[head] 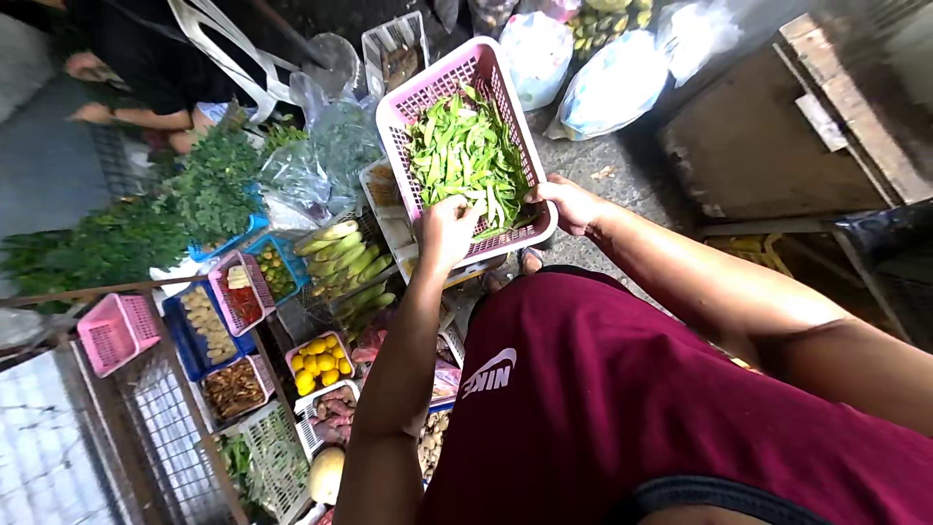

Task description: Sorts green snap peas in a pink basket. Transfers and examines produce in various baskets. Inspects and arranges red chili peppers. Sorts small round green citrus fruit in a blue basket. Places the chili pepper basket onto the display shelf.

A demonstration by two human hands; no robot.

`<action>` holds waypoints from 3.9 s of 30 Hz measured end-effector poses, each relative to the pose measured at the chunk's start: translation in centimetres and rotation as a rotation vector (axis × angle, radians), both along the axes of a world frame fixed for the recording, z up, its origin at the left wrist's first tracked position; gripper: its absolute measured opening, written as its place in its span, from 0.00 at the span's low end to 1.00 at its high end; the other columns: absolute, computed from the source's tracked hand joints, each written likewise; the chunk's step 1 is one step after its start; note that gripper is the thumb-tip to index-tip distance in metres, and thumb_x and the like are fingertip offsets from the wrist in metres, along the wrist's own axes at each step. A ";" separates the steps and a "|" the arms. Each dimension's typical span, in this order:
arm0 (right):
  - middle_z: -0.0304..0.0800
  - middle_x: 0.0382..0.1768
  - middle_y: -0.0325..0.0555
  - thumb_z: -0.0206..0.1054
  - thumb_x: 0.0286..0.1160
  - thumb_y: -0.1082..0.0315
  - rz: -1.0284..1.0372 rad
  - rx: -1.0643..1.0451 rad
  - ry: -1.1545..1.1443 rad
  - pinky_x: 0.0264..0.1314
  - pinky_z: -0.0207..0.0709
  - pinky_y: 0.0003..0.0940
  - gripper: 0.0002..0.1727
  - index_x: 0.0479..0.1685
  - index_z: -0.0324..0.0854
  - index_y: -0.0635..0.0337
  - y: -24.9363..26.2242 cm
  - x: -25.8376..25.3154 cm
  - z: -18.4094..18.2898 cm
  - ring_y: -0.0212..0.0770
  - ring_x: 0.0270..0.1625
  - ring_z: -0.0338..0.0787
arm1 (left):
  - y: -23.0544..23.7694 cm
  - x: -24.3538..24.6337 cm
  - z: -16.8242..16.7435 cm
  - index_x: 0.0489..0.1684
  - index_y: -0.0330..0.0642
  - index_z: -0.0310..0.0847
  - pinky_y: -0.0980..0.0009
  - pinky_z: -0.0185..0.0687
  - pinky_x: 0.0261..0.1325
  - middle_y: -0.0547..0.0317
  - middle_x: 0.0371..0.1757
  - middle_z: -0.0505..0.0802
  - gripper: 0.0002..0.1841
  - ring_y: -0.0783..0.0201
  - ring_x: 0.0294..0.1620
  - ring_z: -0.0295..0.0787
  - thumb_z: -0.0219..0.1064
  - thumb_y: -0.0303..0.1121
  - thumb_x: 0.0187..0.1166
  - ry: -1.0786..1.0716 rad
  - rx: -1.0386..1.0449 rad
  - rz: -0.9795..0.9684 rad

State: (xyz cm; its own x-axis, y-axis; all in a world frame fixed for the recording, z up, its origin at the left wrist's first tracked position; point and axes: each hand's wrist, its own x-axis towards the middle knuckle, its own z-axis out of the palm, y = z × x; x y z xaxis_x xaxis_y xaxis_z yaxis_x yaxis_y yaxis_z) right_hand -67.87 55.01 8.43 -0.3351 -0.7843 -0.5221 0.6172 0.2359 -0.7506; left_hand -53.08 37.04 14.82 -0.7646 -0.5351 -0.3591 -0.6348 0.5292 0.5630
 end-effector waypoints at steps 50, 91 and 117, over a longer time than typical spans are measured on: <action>0.94 0.38 0.46 0.67 0.61 0.59 -0.067 0.007 0.066 0.45 0.91 0.41 0.19 0.50 0.82 0.60 1.7 -1.5 0.7 0.39 0.40 0.95 | 0.4 -5.4 -2.4 0.64 0.42 0.86 0.43 0.87 0.60 0.50 0.66 0.89 0.18 0.46 0.62 0.90 0.64 0.41 0.84 -0.299 -0.425 -0.323; 0.94 0.40 0.48 0.68 0.59 0.60 -0.052 0.016 0.118 0.47 0.91 0.43 0.21 0.53 0.83 0.61 0.9 0.1 0.7 0.41 0.42 0.95 | 2.3 -4.2 -1.4 0.46 0.39 0.89 0.41 0.86 0.56 0.46 0.54 0.94 0.15 0.45 0.59 0.91 0.66 0.43 0.80 -0.482 -0.342 -0.168; 0.94 0.42 0.47 0.65 0.65 0.60 -0.066 -0.008 0.025 0.50 0.91 0.43 0.18 0.51 0.83 0.60 1.3 -0.9 -0.6 0.40 0.44 0.95 | 1.7 -4.4 -1.1 0.63 0.47 0.87 0.46 0.86 0.51 0.53 0.37 0.92 0.16 0.53 0.42 0.91 0.63 0.33 0.81 -0.129 -0.031 -0.074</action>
State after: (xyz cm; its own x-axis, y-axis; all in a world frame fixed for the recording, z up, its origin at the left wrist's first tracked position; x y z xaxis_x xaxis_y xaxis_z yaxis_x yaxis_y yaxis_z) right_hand -68.77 56.32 7.83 -0.3995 -0.7638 -0.5069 0.6121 0.1893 -0.7678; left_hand -57.47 38.74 13.75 -0.7507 -0.4917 -0.4412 -0.6597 0.5930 0.4616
